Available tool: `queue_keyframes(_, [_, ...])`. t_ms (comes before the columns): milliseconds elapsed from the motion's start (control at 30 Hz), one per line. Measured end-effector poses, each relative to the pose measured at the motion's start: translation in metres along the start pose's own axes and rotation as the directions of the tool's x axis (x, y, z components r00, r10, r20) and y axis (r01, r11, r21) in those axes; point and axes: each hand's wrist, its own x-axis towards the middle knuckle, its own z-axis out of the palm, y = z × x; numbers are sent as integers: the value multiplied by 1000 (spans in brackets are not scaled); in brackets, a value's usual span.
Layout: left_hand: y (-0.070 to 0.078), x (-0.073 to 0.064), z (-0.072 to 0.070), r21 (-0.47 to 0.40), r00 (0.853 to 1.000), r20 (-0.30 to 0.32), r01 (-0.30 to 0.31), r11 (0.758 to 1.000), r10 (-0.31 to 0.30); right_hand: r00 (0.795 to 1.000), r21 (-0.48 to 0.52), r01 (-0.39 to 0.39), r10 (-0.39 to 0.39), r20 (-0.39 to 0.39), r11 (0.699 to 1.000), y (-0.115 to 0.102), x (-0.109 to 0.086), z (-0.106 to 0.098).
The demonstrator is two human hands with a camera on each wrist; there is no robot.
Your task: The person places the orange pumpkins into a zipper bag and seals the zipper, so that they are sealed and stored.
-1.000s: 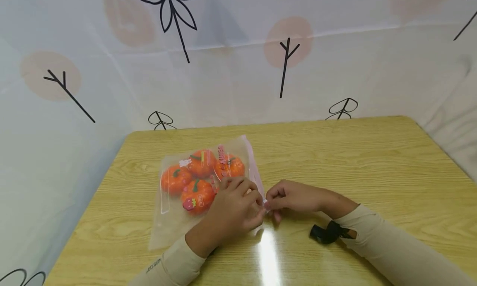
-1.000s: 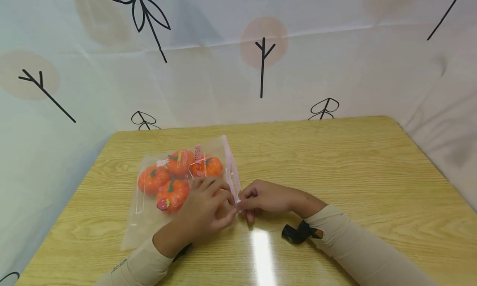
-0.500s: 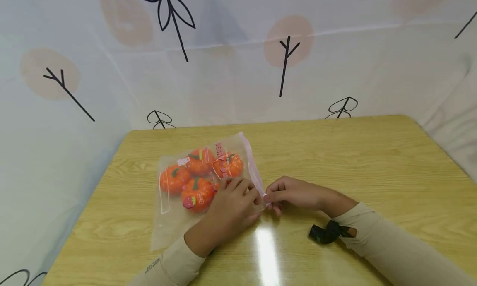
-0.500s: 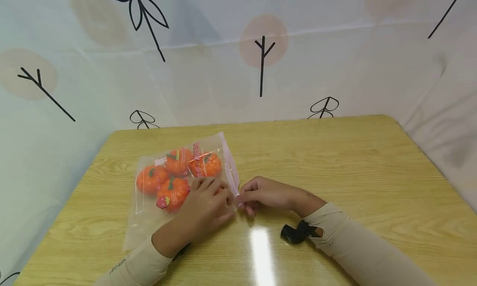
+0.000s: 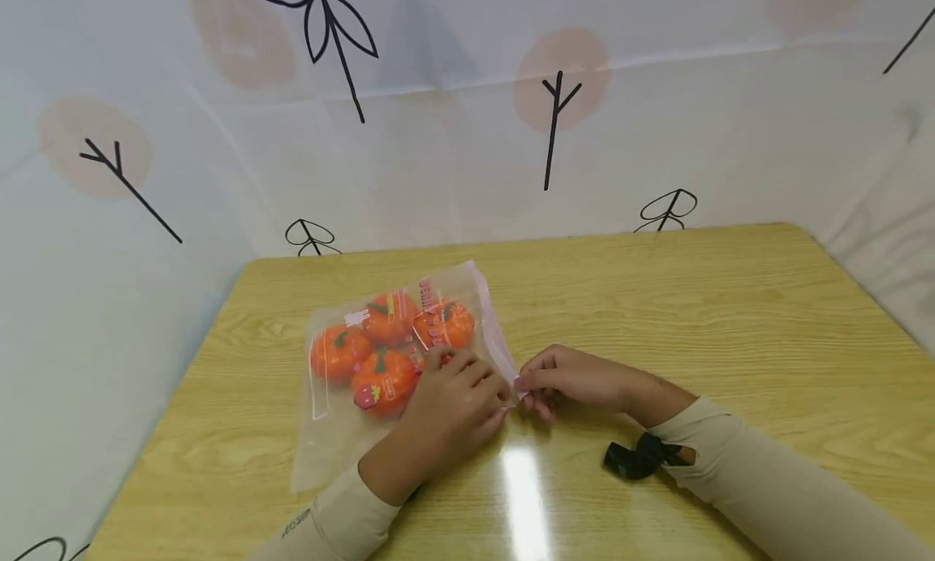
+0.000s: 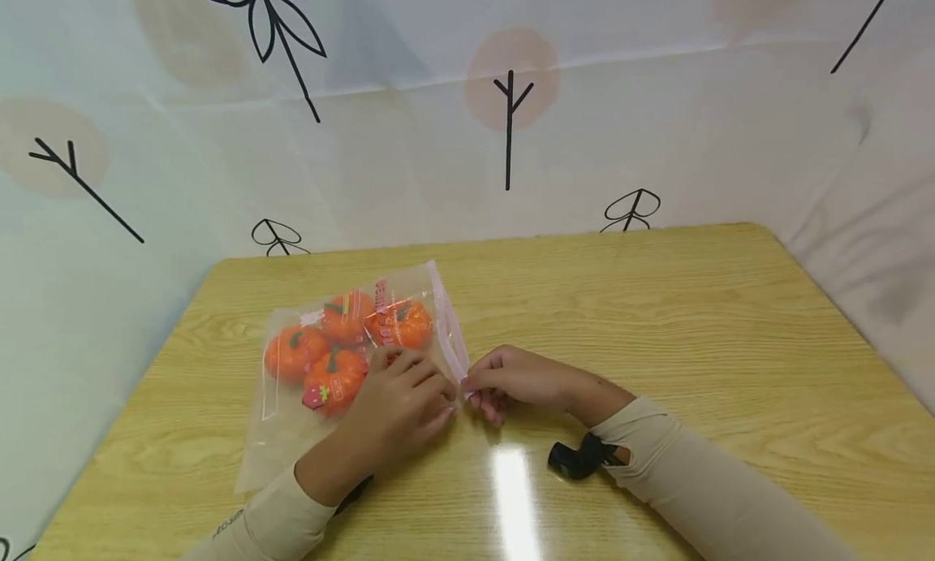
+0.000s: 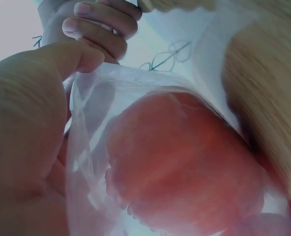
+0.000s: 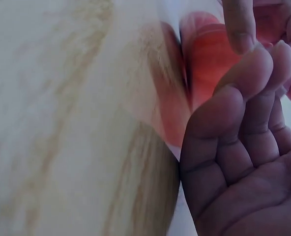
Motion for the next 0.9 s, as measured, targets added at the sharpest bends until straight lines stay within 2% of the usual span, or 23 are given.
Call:
queue_keyframes(467, [0,0,-1,-30,1000,-25,-10,999,10,1000,62,-7,7,-2,998,-4,1,5])
queue_keyframes(733, [-1,0,0,-64,998,-67,-19,998,15,994,21,-34,36,-104,999,-4,3,8])
queue_keyframes(900, [-2,1,1,-41,993,-106,-48,998,44,988,29,-39,43,-146,999,-6,4,10])
